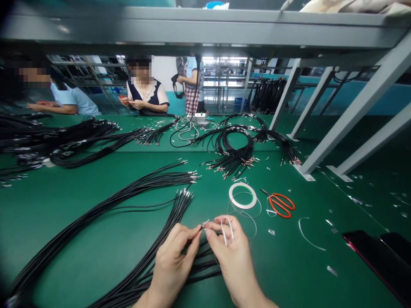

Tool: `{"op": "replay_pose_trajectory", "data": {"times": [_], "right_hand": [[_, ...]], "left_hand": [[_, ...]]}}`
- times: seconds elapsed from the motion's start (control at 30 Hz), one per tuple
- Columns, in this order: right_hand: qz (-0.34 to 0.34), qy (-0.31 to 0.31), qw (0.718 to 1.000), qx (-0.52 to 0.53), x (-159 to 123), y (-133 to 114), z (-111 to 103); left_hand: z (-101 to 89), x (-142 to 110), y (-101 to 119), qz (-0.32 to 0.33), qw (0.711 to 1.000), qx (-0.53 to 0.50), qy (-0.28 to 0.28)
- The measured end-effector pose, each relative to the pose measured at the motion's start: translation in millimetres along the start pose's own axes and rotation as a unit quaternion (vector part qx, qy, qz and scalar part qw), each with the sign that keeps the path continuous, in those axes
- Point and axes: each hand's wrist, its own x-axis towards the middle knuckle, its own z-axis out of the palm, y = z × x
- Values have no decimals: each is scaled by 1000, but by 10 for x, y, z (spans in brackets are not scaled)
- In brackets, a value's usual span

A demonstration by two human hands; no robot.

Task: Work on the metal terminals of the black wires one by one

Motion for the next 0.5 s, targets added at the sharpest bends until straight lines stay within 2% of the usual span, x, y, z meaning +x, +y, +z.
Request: {"op": "replay_pose_trajectory", "data": {"times": [0.17,0.5], "right_hand": [[-3,6,1000,-13,10,20,-17],[-1,25,999,-39,41,-4,-18]], "left_hand": [[26,-42,-44,8,999,45,-15],[54,-30,-77,19,997,72,-22]]}}
